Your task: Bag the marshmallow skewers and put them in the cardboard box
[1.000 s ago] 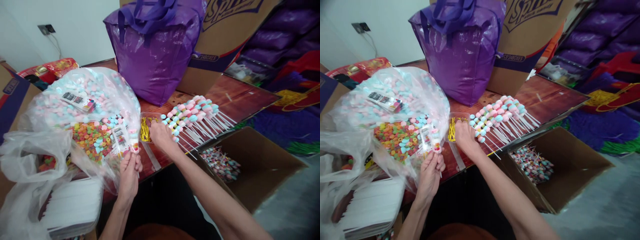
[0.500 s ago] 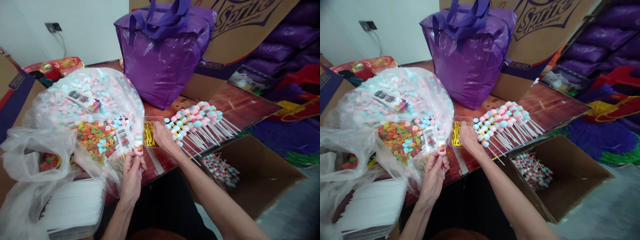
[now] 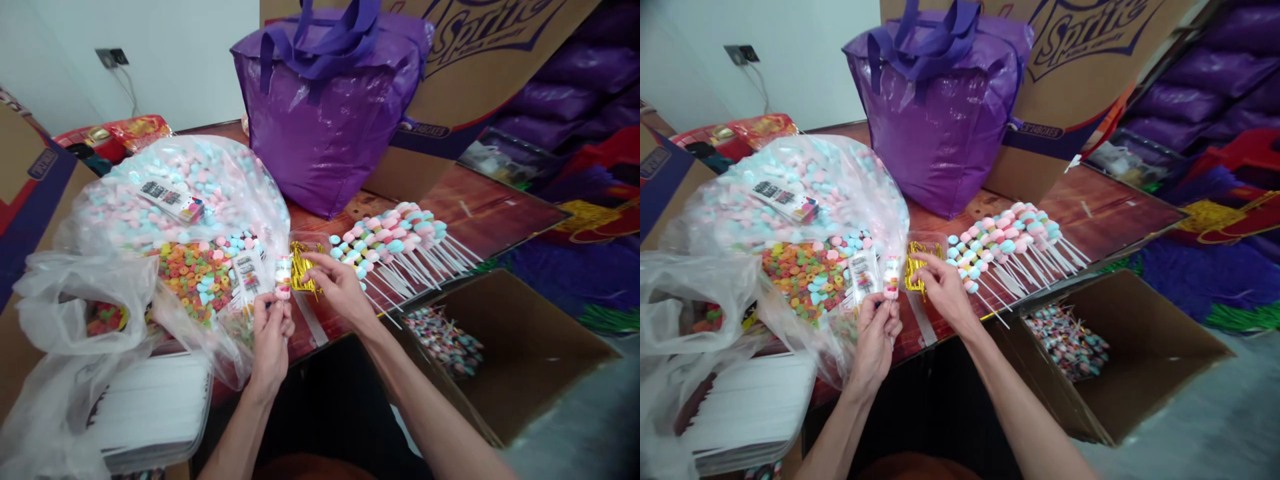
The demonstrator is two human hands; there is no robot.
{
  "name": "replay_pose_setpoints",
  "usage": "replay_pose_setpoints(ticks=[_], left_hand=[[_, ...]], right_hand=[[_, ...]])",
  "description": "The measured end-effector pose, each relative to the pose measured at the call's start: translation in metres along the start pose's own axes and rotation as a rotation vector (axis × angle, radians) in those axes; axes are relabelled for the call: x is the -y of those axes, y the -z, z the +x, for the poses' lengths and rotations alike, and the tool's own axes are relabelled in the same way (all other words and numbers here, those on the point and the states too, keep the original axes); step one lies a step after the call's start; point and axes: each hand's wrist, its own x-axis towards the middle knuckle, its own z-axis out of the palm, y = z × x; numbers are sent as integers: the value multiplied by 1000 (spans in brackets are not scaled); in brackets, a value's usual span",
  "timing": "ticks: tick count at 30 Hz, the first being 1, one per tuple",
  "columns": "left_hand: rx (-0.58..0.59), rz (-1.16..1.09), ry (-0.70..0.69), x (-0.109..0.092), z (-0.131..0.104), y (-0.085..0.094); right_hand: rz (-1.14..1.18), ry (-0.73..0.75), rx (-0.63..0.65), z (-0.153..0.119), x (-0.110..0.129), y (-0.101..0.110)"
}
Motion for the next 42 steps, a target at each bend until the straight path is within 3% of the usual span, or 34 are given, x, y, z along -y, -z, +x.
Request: replay_pose_setpoints(ticks=[3, 7, 12, 18, 23, 28, 31, 33, 36, 42], left_hand=[[28, -5, 17, 4, 0, -4], [85, -19, 50, 10, -4, -10], [145, 19, 39, 13, -10, -13], [141, 81, -14, 21, -9, -14], [82, 66, 58, 22, -8, -18], [186, -24, 372, 6, -10, -16], [299, -64, 590, -5, -9, -14], [347, -49, 644, -6, -9, -14], [324, 55, 563, 1, -12, -17], [218, 401, 114, 21, -23, -19]], right_hand=[[318, -123, -35, -27, 12, -10], [621, -232, -277, -52, 14, -30], [436, -197, -468, -71, 2, -40], [303, -197, -416, -83, 1, -34], [533, -281, -318, -84, -2, -31], [721, -304, -97, -84, -6, -15], [616, -202, 56, -86, -8, -1], [464, -139, 117, -87, -9, 6], [210, -64, 105, -88, -9, 9], [-55, -28, -47, -92, -8, 5]])
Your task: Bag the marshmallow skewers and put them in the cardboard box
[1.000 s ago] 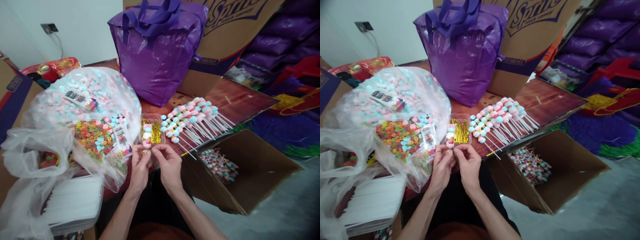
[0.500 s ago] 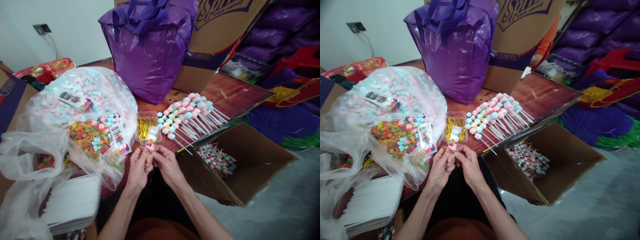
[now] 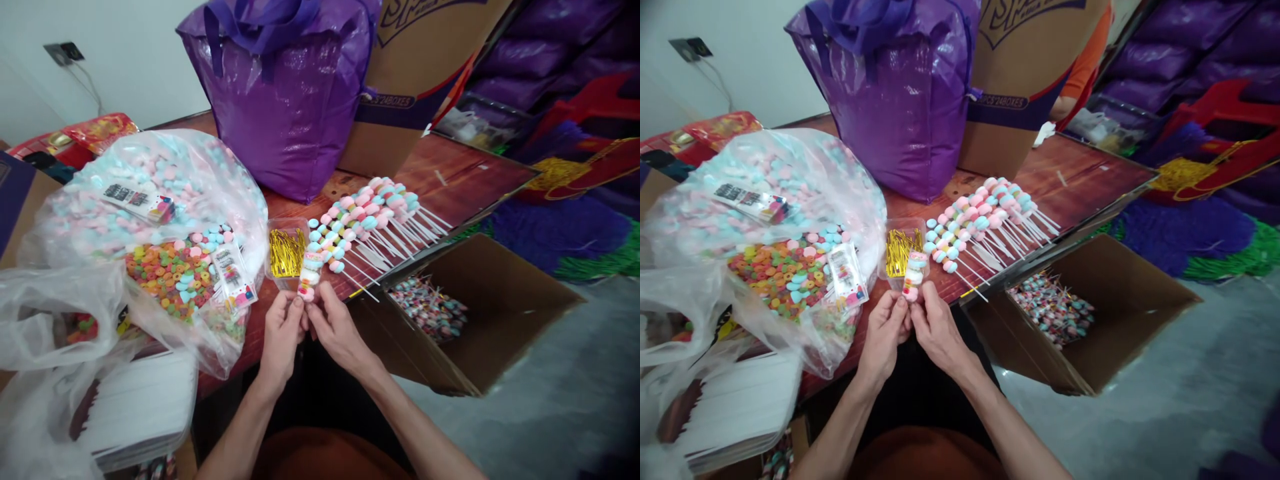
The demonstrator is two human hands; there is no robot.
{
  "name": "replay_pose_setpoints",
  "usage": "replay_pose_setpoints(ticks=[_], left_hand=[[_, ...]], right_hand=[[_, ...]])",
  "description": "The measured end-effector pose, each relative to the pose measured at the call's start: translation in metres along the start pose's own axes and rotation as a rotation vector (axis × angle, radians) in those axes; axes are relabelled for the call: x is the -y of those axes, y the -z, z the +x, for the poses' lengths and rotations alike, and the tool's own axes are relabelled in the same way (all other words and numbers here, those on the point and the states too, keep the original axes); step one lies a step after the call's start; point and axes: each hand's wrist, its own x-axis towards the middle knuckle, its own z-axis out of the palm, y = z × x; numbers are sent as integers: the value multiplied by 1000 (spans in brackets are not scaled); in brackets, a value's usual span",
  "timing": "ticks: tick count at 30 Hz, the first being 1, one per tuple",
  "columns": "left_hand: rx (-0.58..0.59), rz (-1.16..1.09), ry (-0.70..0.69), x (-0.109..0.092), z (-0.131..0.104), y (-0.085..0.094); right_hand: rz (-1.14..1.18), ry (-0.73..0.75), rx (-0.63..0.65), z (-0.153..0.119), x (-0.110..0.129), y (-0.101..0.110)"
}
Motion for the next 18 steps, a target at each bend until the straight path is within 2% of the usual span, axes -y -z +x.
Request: replay_pose_setpoints(ticks=[2, 4, 7, 9, 11, 14, 16, 18], left_hand=[[-18, 131, -105, 3, -2, 1], [-30, 167, -137, 5, -2, 3], [-32, -4, -3, 5, 3, 4], [-22, -179, 120, 2, 7, 4], [-14, -312, 211, -1, 11, 3], [-34, -349, 256, -6, 12, 0], [-41, -317, 255, -8, 10, -2], [-24, -314, 262, -9, 6, -4]], right_hand=[[-24, -34, 6, -1, 0, 3], [36, -96, 46, -2, -1, 6], [116, -137, 55, -5, -1, 7], [1, -8, -47, -7, -2, 7], [-210, 226, -150, -9, -3, 7], [-491, 536, -212, -10, -7, 9], [-587, 629, -249, -9, -8, 12], [-596, 651, -271, -8, -6, 15]])
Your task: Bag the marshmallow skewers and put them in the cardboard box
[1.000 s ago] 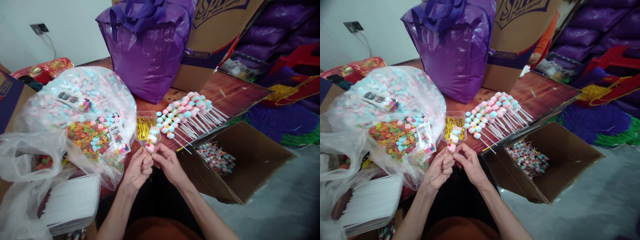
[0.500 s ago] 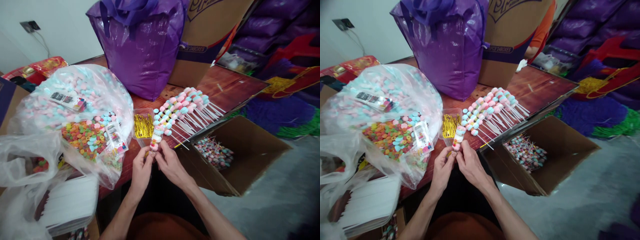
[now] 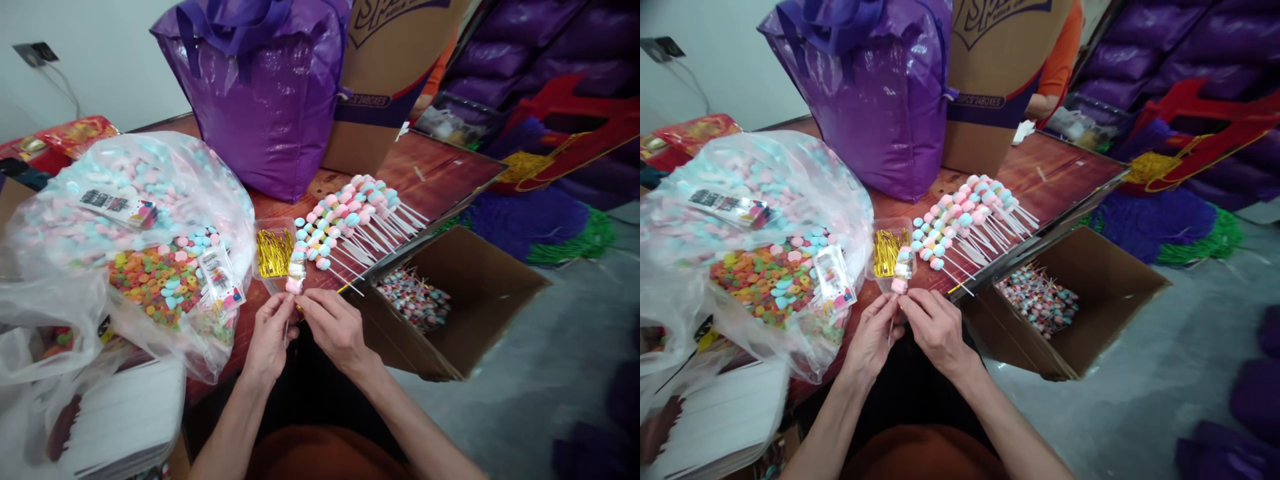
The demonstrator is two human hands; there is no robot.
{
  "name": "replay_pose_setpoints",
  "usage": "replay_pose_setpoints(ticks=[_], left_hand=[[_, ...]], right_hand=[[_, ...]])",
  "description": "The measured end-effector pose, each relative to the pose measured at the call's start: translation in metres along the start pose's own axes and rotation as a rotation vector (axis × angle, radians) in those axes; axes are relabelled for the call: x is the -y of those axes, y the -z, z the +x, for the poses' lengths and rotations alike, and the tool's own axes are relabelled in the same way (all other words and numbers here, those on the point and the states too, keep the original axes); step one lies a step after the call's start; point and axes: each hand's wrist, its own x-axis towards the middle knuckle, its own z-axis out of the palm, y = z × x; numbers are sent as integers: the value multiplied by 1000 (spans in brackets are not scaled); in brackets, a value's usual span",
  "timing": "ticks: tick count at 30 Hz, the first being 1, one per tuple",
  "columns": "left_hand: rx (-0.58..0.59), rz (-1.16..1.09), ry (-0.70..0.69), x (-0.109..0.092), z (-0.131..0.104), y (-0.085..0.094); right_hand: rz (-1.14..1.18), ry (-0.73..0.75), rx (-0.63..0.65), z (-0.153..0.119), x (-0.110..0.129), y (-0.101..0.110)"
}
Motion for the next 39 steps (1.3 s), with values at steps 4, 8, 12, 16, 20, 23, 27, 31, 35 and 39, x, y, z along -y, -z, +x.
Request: replay_pose_setpoints(ticks=[4, 8, 12, 16, 20, 23, 27, 31, 35, 39], left_hand=[[41, -91, 51, 2, -7, -5], [67, -120, 3, 4, -5, -8], [195, -31, -78, -2, -4, -9], [230, 248, -319, -5, -15, -9], [119, 438, -325, 2, -25, -12], [137, 466, -297, 4, -28, -13], [94, 623, -392, -1, -26, -11], [-20, 916, -679, -20, -12, 11], [-604, 1191, -907, -43, 13, 53], [-674, 1333, -863, -53, 28, 78]], right_hand=[[70, -45, -17, 5, 7, -1], [95, -262, -66, 5, 20, -7], [410, -590, -42, 7, 29, 3], [553, -727, -42, 14, 33, 26], [471, -600, -126, 15, 37, 37], [554, -692, -95, 7, 41, 35], [773, -955, 85, -16, 45, 27], [896, -1102, -178, -36, 27, 36], [953, -1273, -591, -40, -24, 66], [892, -1363, -631, -35, -44, 74]])
